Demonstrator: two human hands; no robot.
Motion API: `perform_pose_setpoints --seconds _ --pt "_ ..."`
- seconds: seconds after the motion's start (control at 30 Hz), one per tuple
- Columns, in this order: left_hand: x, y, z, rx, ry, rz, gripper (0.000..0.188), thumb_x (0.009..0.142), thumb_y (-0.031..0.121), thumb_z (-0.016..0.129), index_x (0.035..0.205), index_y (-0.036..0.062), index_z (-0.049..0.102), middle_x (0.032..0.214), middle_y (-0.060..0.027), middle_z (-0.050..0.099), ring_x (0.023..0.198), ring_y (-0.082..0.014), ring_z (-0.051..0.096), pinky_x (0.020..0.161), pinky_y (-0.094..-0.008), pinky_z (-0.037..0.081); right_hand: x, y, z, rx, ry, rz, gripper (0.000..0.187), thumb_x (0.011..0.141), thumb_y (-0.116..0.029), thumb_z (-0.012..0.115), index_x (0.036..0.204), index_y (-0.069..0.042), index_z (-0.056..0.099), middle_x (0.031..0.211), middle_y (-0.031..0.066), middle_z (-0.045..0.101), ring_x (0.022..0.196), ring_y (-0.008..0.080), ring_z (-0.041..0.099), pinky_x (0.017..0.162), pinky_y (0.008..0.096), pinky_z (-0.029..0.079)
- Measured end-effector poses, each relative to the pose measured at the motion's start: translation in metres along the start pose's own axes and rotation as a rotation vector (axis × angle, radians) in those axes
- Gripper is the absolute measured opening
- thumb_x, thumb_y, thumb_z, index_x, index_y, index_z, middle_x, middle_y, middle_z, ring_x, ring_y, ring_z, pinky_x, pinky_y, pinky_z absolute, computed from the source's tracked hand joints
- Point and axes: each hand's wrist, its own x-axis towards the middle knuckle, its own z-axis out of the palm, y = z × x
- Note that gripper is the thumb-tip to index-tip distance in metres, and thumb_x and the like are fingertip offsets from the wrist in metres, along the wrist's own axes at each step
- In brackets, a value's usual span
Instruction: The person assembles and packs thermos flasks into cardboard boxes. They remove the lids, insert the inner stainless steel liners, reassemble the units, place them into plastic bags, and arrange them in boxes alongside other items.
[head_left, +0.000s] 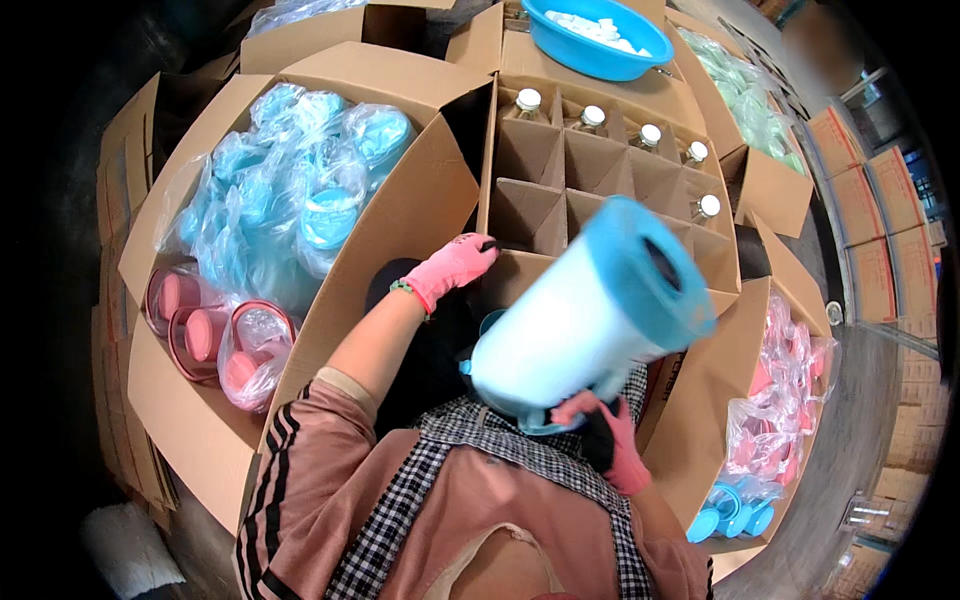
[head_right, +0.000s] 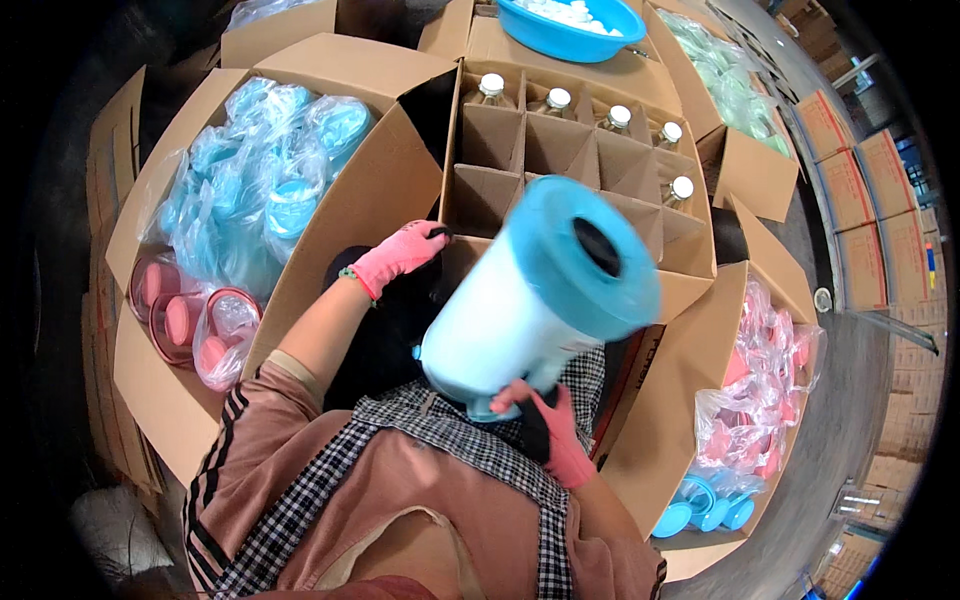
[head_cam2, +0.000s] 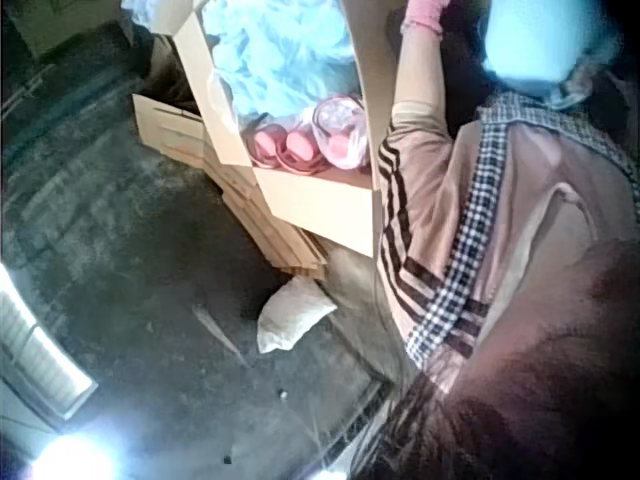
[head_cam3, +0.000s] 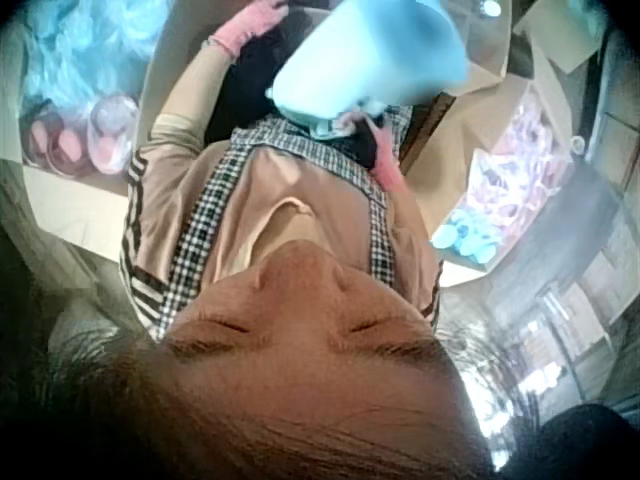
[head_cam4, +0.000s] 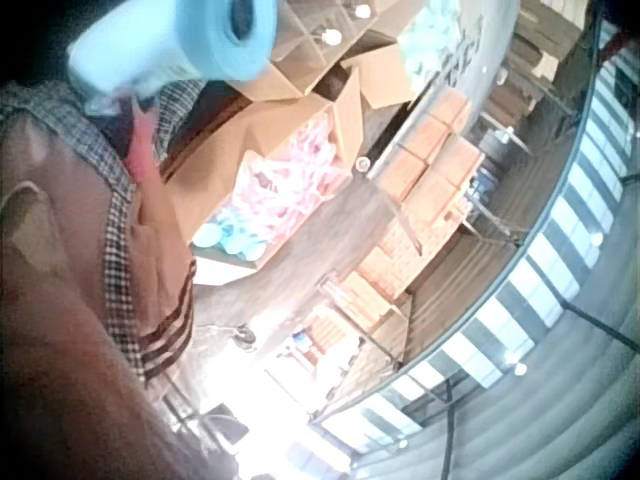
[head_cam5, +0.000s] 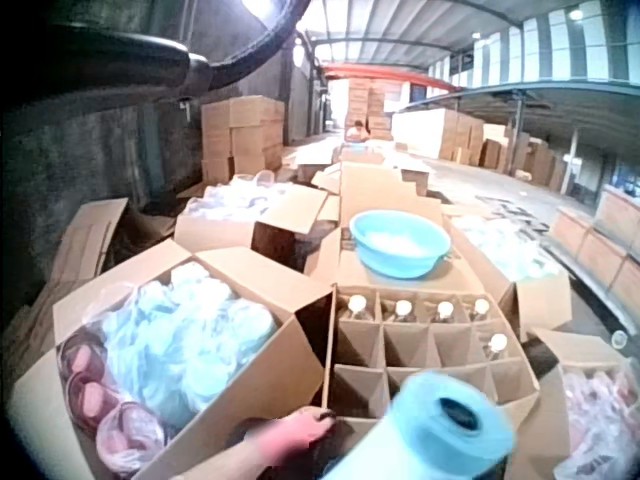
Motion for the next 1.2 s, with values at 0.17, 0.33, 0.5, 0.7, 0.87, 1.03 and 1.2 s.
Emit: perform_pose_setpoints --seconds 0.17,0.33,0.5,0.7,0.87,1.03,1.2 --pt "-0.001 0.004 0.042 0.662 -0.492 -0.023 0.04 0.071 0.035 0.052 0.085 -0.001 0.063 0.092 -0.0193 0.06 0.087 -0.0321 0.058 0.079 -0.035 0.046 -0.042 -0.013 -0.051 0.698 0.058 -0.131 0.037 0.087 -0.028 0.037 0.056 -0.007 0.04 0.051 0.0105 0.041 0.046 0.0252 0.042 0.059 0.0418 0.042" --pt "-0.008 -0.07 0.134 1.152 -0.703 -0.143 0.073 0.073 0.046 0.053 0.131 0.0067 0.033 0.131 -0.0207 0.035 0.119 -0.0378 0.035 0.095 -0.0526 0.027 -0.067 -0.044 -0.064 0.477 0.103 -0.227 0.045 0.088 -0.044 0.038 0.056 -0.013 0.04 0.037 0.0024 0.034 0.035 0.0185 0.035 0.056 0.0383 0.039" --pt "0.009 -0.098 0.167 0.556 -0.605 -0.249 0.074 0.071 0.047 0.056 0.128 0.0051 0.036 0.125 -0.0239 0.038 0.115 -0.0395 0.038 0.094 -0.0564 0.027 -0.08 -0.034 -0.068 0.536 0.23 -0.296 0.047 0.087 -0.05 0.038 0.057 -0.013 0.039 0.038 -0.0001 0.031 0.035 0.0156 0.029 0.057 0.0375 0.038" --pt "0.009 -0.096 0.151 0.385 -0.23 -0.366 0.045 0.069 0.022 0.059 0.109 0.0047 0.046 0.1 -0.0186 0.06 0.096 -0.0307 0.057 0.078 -0.0394 0.048 -0.066 -0.042 -0.068 0.868 0.295 -0.232 0.047 0.086 -0.049 0.04 0.057 -0.013 0.035 0.04 -0.0011 0.028 0.04 0.0151 0.029 0.06 0.0376 0.038" --pt "0.018 -0.102 0.157 0.657 -0.386 -0.341 0.027 0.073 0.019 0.056 0.097 0.0076 0.062 0.105 -0.0073 0.06 0.099 -0.0252 0.057 0.078 -0.0366 0.05 -0.056 -0.047 -0.068 1.08 0.317 -0.238 0.045 0.086 -0.05 0.04 0.058 -0.016 0.032 0.044 -0.0038 0.028 0.043 0.0111 0.028 0.06 0.035 0.039" --pt "0.018 -0.083 0.14 0.618 -0.121 -0.188 0.023 0.067 0.02 0.057 0.086 0.007 0.065 0.099 -0.0166 0.06 0.095 -0.028 0.058 0.077 -0.0359 0.049 -0.064 -0.049 -0.081 0.99 0.27 -0.337 0.045 0.085 -0.052 0.039 0.059 -0.016 0.031 0.045 -0.0044 0.027 0.045 0.0102 0.029 0.06 0.0332 0.039" --pt "-0.048 0.041 0.015 -0.421 0.301 -0.401 0.026 0.063 0.009 0.054 0.086 -0.0016 0.06 0.066 -0.0103 0.059 0.06 -0.0199 0.056 0.056 -0.0292 0.045 -0.059 -0.068 -0.086 1.028 0.102 -0.553 0.04 0.085 -0.05 0.038 0.065 -0.016 0.03 0.049 -0.0051 0.028 0.048 0.0094 0.028 0.06 0.0285 0.034"
